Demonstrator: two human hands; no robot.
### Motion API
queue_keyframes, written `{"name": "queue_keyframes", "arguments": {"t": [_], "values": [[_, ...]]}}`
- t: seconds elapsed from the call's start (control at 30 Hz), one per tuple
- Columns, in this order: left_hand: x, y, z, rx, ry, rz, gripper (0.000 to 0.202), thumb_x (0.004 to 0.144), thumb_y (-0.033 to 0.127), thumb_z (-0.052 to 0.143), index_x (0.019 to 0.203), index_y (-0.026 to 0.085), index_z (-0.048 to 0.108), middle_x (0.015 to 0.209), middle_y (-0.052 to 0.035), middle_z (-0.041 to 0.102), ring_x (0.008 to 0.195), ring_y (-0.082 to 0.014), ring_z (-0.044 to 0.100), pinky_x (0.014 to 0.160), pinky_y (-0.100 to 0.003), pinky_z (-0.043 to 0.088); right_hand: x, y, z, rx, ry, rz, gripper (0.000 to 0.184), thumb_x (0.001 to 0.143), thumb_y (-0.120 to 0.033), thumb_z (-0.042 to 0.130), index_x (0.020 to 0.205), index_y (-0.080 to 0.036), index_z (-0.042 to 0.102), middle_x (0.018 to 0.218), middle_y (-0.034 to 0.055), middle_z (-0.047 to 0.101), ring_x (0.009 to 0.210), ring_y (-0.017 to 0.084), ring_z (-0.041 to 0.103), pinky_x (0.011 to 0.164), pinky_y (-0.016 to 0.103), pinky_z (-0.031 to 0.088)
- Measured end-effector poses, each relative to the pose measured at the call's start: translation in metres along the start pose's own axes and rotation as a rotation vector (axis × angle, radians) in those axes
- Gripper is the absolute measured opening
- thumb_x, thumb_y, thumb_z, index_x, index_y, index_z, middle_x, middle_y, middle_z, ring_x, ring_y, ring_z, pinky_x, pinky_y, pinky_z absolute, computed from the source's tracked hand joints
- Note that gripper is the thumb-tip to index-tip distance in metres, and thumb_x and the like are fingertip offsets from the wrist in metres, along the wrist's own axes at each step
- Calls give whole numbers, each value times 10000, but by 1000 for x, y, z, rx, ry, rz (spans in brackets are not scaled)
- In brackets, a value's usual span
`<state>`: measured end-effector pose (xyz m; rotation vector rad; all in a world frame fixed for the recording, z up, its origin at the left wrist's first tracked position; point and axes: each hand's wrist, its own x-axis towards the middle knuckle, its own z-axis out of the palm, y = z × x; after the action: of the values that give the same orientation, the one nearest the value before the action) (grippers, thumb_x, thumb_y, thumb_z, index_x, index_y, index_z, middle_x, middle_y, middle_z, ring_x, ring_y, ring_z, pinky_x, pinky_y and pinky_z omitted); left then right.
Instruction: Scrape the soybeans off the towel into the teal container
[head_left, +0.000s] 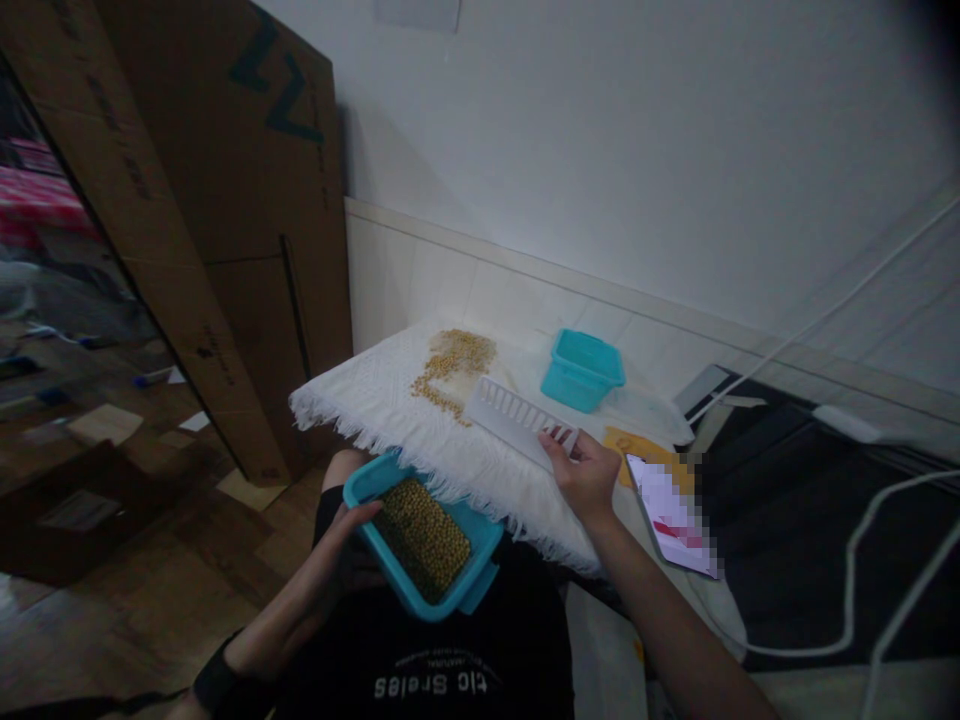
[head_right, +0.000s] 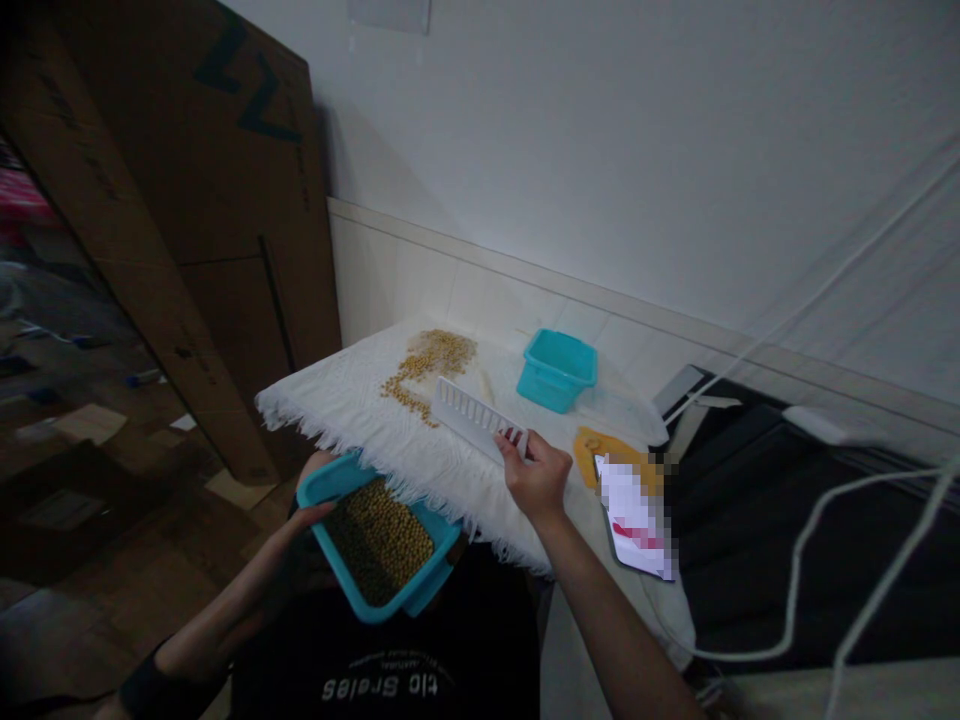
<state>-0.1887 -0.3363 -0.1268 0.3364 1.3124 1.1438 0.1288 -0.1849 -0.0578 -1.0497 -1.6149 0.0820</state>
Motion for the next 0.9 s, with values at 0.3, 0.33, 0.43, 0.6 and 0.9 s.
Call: {"name": "queue_keyframes", "arguments": {"t": [0.3, 0.33, 0.43, 0.6, 0.9], "values": [[10, -1, 1, -7, 22, -14, 1037, 762, 686, 896, 1643, 303, 506, 1218, -187, 823, 1063, -442, 832, 864, -558, 696, 0, -5, 1, 64, -78, 36, 471, 901, -611, 785, 638, -231, 693, 517, -1, 633, 449, 164, 551, 480, 279, 447], [9, -1, 0, -20, 16, -8, 1032, 765, 675, 901, 1643, 298, 510, 1225, -186, 825, 1049, -434, 835, 872, -558, 696, 0, -6, 1, 71, -83, 37, 475, 903, -611, 786, 635, -230, 693, 515, -3, 628, 448, 162, 549, 480, 277, 449], [8, -1, 0, -45, 4, -3, 1036, 773, 665, 906, 1647, 274, 508, 1237, -194, 831, 976, -410, 843, 880, -558, 691, 0, -7, 2, 81, -94, 25, 470, 904, -590, 794, 625, -224, 696, 504, -8, 616, 445, 156, 551, 475, 269, 438], [10, -4, -1, -58, 10, 23, 1016, 772, 672, 909, 1623, 279, 519, 1246, -184, 820, 949, -384, 831, 858, -533, 684, -2, -6, 2, 103, -124, -13, 416, 917, -551, 807, 679, -212, 768, 562, 14, 712, 472, 174, 648, 490, 260, 488], [5, -2, 0, -74, -14, 59, 912, 819, 658, 886, 1565, 264, 541, 1151, -123, 815, 905, -336, 816, 830, -486, 673, -5, -12, -3, 93, -171, -179, 269, 981, -440, 799, 836, -231, 887, 720, 46, 853, 555, 226, 801, 520, 261, 589]]}}
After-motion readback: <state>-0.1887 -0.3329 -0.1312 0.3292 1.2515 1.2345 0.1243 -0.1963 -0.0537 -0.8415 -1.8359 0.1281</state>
